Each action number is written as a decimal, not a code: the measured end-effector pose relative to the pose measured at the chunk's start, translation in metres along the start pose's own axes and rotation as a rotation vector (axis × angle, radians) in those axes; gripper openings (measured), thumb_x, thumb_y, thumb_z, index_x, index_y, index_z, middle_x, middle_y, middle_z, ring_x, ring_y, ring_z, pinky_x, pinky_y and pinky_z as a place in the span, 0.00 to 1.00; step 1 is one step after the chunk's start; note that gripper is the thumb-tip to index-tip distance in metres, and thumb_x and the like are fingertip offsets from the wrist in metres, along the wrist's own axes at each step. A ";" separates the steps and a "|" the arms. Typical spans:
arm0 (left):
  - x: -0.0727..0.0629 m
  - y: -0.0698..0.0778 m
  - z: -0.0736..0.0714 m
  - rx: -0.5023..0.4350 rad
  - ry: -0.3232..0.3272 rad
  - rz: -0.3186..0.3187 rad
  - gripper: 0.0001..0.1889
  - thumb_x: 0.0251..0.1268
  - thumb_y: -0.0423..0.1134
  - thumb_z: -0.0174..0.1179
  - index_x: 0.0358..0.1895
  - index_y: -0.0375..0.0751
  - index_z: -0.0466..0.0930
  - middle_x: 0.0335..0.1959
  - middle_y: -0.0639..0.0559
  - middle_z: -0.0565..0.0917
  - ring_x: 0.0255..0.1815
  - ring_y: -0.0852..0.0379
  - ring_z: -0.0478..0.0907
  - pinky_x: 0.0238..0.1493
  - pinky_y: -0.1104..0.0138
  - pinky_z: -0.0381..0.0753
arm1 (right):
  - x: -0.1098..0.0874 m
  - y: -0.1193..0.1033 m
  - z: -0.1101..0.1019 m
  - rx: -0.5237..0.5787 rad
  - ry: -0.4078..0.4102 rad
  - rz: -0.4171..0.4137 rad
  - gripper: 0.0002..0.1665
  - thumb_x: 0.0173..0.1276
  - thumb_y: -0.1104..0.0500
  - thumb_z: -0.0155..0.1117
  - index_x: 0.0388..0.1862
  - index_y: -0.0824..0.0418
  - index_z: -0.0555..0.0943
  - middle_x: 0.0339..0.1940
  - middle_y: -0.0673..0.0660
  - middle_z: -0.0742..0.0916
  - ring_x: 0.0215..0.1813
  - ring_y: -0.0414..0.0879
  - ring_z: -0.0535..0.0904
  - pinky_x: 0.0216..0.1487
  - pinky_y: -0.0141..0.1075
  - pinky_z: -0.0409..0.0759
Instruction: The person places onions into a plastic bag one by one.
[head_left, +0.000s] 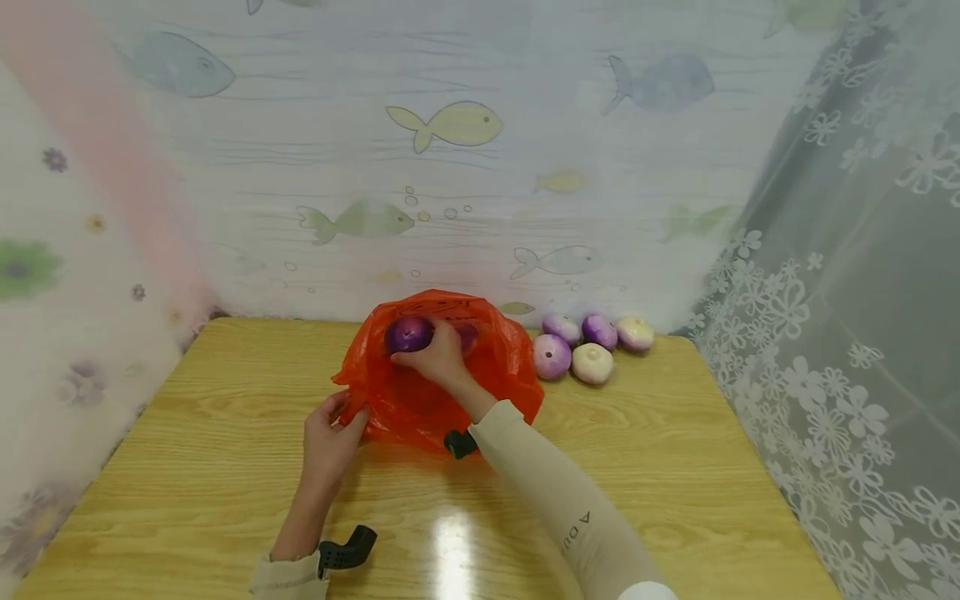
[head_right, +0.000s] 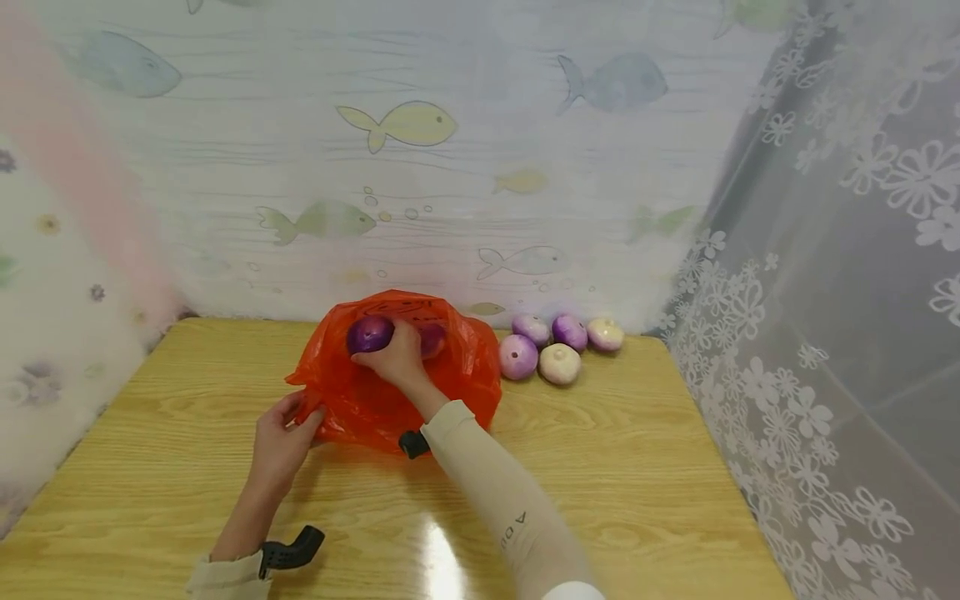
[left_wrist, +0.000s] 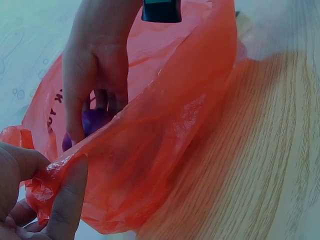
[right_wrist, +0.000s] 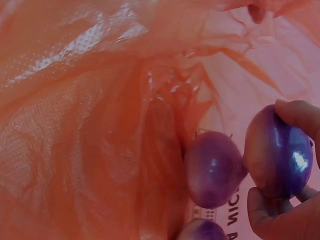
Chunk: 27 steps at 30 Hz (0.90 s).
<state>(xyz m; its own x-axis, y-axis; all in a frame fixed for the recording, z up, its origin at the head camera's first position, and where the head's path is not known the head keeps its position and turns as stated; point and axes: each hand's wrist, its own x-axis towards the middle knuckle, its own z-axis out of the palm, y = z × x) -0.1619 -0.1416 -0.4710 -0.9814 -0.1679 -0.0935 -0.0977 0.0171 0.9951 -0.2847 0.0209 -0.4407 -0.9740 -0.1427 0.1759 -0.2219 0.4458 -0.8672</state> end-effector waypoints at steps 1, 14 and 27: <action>0.000 0.000 0.000 -0.003 -0.001 0.001 0.23 0.76 0.31 0.53 0.71 0.29 0.66 0.66 0.33 0.72 0.38 0.72 0.82 0.37 0.75 0.85 | 0.000 0.001 0.002 -0.003 0.000 -0.007 0.45 0.52 0.59 0.84 0.68 0.62 0.74 0.63 0.60 0.83 0.65 0.55 0.79 0.69 0.47 0.77; -0.001 -0.003 -0.004 -0.007 -0.007 -0.008 0.23 0.76 0.31 0.53 0.71 0.31 0.66 0.66 0.34 0.72 0.38 0.70 0.83 0.37 0.73 0.86 | 0.002 -0.003 0.016 -0.001 -0.008 0.048 0.44 0.55 0.56 0.82 0.69 0.60 0.72 0.65 0.59 0.81 0.66 0.54 0.76 0.69 0.49 0.76; -0.002 -0.002 -0.006 0.019 0.014 0.013 0.24 0.76 0.32 0.53 0.72 0.34 0.66 0.65 0.35 0.74 0.40 0.66 0.85 0.38 0.73 0.86 | 0.007 0.002 0.019 -0.004 0.011 -0.028 0.43 0.54 0.56 0.83 0.68 0.57 0.74 0.64 0.57 0.82 0.67 0.53 0.77 0.69 0.47 0.76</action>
<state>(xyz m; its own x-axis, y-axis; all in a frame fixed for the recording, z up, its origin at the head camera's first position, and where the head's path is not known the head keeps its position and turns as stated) -0.1585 -0.1475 -0.4722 -0.9802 -0.1814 -0.0799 -0.0882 0.0380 0.9954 -0.2906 0.0036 -0.4503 -0.9677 -0.1454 0.2057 -0.2497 0.4452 -0.8599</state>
